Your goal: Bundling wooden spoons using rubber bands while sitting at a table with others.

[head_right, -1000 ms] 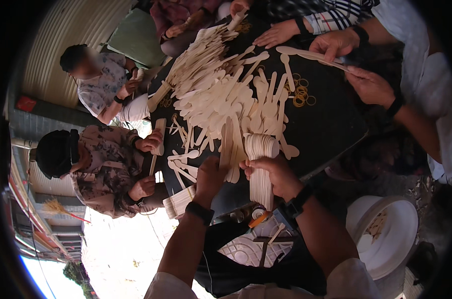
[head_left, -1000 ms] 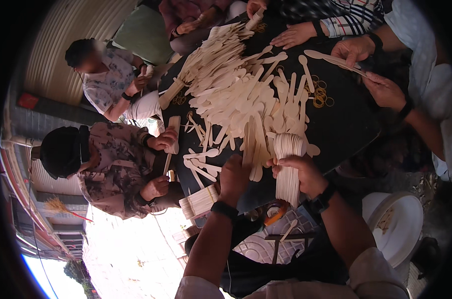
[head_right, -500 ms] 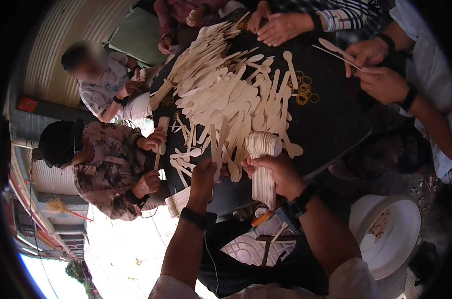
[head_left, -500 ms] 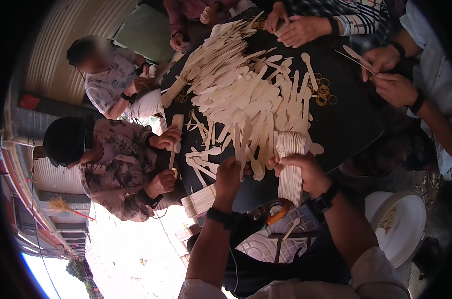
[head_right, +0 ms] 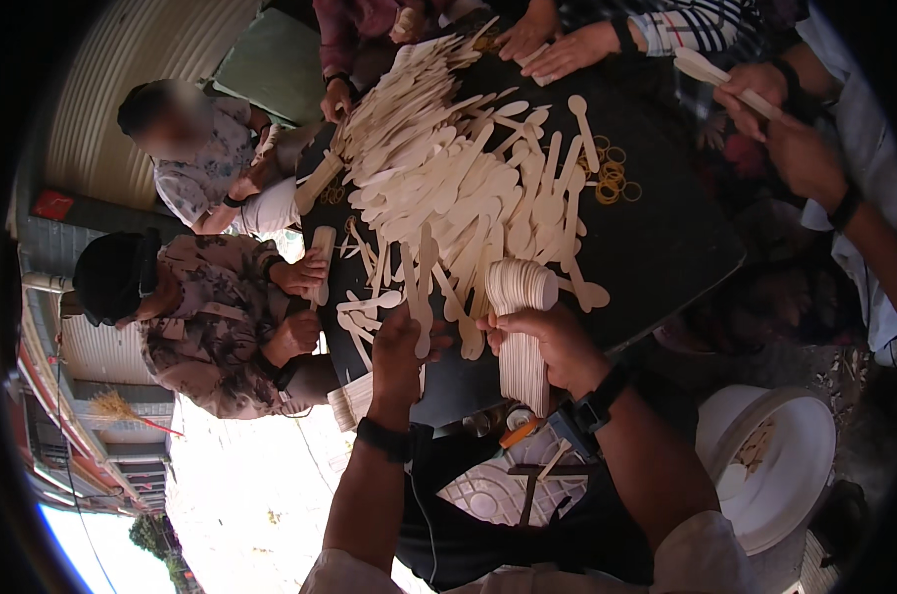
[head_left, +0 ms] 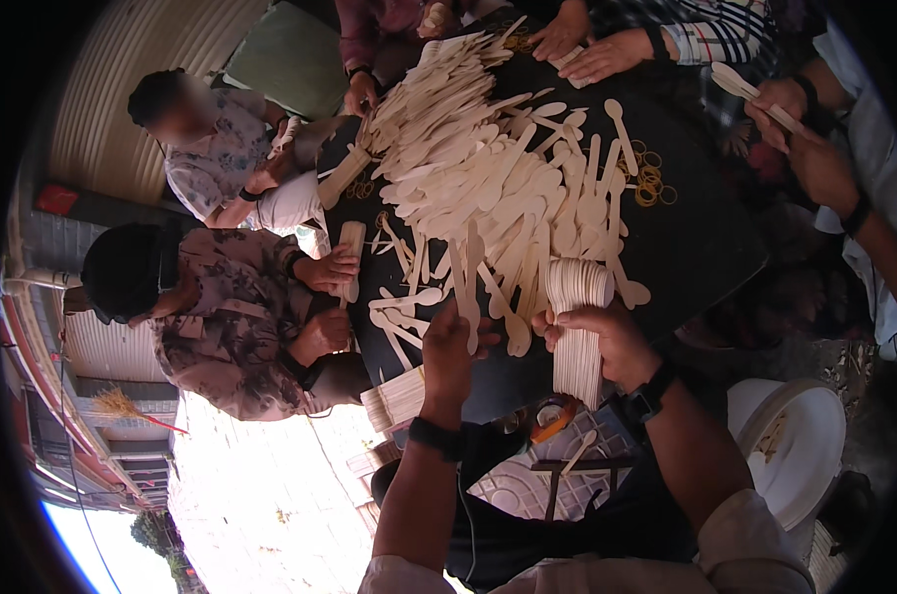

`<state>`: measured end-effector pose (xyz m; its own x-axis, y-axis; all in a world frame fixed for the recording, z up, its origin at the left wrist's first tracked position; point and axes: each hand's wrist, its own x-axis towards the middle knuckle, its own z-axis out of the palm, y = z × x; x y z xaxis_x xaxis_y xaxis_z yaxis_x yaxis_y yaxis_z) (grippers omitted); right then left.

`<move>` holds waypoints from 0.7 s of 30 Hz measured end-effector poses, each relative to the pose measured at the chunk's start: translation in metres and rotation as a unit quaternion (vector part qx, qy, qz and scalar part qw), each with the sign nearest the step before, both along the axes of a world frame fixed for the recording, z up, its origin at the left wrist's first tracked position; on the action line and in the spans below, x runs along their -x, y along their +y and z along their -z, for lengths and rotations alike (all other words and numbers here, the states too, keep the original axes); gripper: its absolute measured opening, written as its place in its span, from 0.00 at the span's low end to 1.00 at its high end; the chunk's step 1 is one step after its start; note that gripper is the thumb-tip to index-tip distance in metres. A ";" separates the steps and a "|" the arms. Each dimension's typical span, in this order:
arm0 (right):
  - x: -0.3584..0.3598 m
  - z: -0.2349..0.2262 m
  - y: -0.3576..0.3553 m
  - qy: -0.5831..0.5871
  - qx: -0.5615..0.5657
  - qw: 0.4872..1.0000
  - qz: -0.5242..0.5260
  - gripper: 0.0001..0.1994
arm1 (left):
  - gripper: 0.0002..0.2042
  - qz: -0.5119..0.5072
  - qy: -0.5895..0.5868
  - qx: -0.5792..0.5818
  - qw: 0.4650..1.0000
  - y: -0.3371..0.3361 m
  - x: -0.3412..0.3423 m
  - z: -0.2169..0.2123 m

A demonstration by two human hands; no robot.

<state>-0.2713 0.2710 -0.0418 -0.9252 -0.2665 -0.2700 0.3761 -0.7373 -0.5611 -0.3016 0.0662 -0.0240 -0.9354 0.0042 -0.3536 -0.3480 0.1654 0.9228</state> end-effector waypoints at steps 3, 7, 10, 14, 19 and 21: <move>-0.001 0.001 0.000 0.000 0.007 1.000 0.002 0.17 | 0.16 -0.015 0.036 0.037 0.999 0.002 0.002 0.004; 0.001 0.003 -0.001 0.015 0.010 1.000 -0.004 0.17 | 0.16 -0.032 0.095 0.061 0.993 0.000 0.005 0.009; 0.000 -0.004 0.000 0.006 -0.001 1.000 0.013 0.16 | 0.15 -0.057 0.129 0.146 0.979 0.004 0.008 0.003; -0.004 0.000 -0.003 0.003 -0.002 1.000 -0.013 0.17 | 0.10 -0.076 0.205 0.187 0.958 -0.013 0.013 0.020; -0.017 0.004 0.004 -0.004 -0.018 1.000 -0.025 0.13 | 0.06 -0.083 0.295 0.172 0.936 -0.014 0.020 0.024; -0.029 0.015 -0.002 0.014 -0.014 0.999 -0.029 0.13 | 0.08 -0.077 0.353 0.252 0.898 -0.032 0.026 0.025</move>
